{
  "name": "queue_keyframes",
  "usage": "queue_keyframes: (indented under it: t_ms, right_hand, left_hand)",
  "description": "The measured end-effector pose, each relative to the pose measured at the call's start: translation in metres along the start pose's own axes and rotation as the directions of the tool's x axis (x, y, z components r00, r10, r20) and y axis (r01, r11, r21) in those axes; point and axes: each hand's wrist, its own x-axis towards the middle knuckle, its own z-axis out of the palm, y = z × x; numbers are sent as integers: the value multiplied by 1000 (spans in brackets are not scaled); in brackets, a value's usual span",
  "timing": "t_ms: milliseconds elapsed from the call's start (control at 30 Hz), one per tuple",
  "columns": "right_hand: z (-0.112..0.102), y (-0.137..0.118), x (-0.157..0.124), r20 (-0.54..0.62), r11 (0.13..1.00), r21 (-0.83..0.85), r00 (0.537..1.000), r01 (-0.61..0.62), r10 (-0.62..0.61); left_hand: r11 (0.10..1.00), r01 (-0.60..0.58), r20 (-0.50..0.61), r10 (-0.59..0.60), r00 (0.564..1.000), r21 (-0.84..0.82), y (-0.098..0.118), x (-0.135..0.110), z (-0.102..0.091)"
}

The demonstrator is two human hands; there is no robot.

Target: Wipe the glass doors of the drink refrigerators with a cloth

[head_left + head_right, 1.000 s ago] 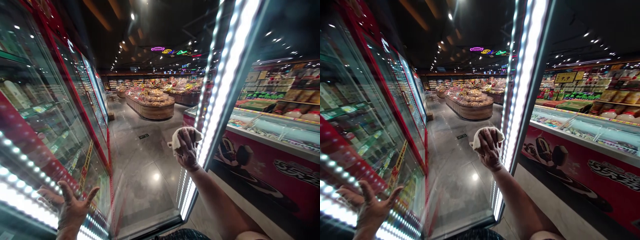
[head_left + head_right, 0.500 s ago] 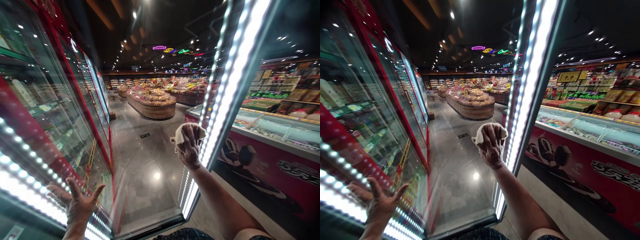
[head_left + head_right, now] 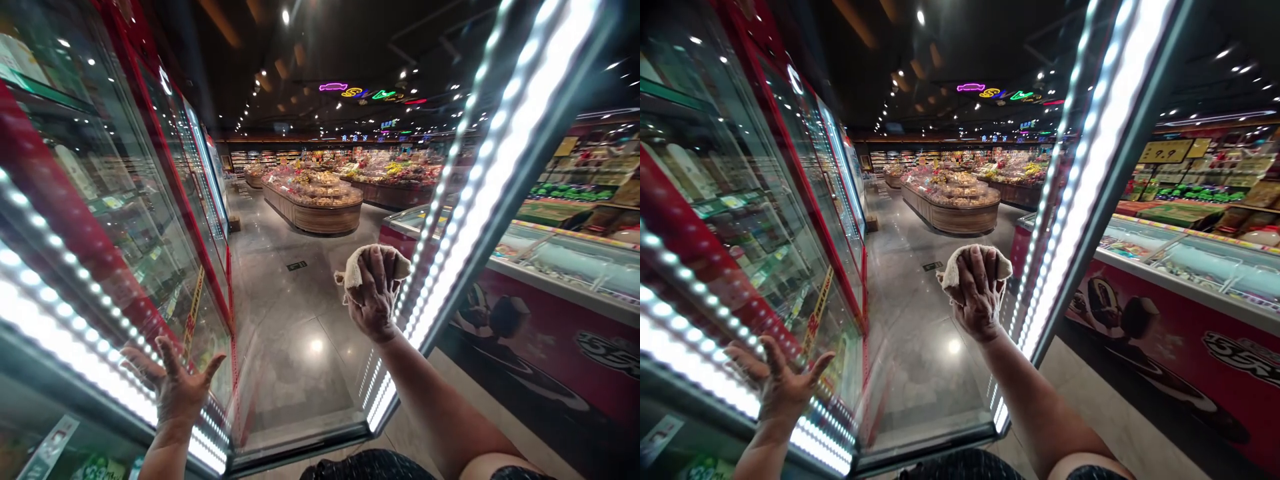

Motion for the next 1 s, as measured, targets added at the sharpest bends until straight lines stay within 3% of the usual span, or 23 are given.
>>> queue_keyframes:
  t_ms: [100, 267, 400, 500, 700, 900, 1000]
  right_hand:
    - [3, -17, 0, -1, 999, 30, 999, -38, 38]
    - [0, -23, -13, 152, 991, 71, 981, 109, -119]
    - [1, -20, -2, 98, 999, 33, 995, 33, -36]
    - [5, -36, 7, 86, 1000, 21, 996, -23, 21]
    - [8, -56, 1, 171, 988, 72, 974, 137, -148]
    - [10, -64, 20, 96, 998, 45, 995, 33, -37]
    - [13, -82, 24, 160, 992, 93, 983, 81, -96]
  left_hand:
    - [1000, 8, -5, -8, 1000, 3, -2, -1, 2]
    - [999, -41, -20, 41, 999, -18, -4, 1, 3]
    - [1000, -23, -42, 22, 999, -16, -7, 2, 6]
    - [1000, -31, -62, 30, 998, -7, -9, 1, 8]
    - [998, -57, -62, 57, 996, 3, -10, 0, 8]
    - [992, -114, -106, 118, 987, 50, -11, 1, 8]
    - [982, -158, -151, 172, 974, 100, -9, 1, 7]
